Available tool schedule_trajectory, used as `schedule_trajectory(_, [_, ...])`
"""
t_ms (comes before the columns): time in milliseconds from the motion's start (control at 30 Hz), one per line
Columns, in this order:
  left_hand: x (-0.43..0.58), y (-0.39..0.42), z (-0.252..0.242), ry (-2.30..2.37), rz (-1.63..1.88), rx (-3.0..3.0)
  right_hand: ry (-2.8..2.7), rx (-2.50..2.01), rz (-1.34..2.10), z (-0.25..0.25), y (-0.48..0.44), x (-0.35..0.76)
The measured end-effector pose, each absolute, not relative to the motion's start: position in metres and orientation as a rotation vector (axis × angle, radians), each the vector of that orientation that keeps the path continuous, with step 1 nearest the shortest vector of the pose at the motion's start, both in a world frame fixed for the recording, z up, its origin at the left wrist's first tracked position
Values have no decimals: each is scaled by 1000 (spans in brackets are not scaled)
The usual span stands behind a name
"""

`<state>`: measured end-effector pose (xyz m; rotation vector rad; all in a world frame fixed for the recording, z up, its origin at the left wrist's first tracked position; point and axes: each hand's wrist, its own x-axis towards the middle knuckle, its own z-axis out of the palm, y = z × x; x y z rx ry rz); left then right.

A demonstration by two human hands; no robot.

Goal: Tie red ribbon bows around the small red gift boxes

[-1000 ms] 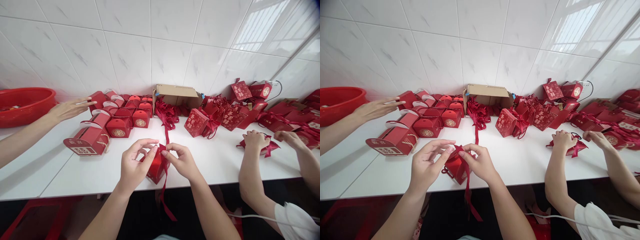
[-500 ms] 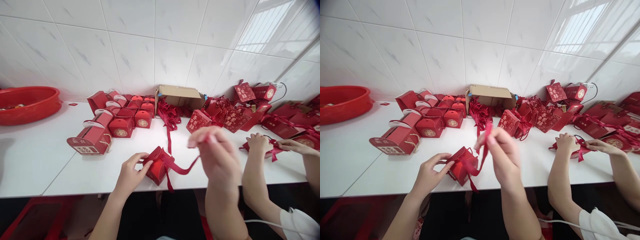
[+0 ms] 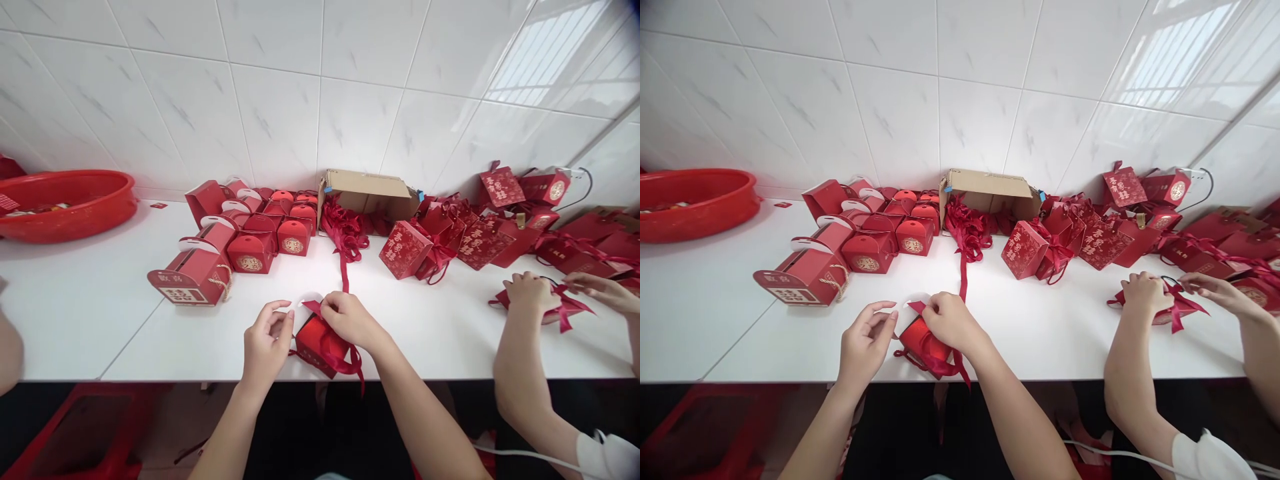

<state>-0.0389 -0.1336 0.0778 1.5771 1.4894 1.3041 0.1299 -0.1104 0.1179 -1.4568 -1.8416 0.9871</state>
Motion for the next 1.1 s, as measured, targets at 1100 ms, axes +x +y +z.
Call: schedule_trajectory(1100, [-134, -99, 36, 2435, 825, 1785, -1570, -1488, 790, 97, -173, 207])
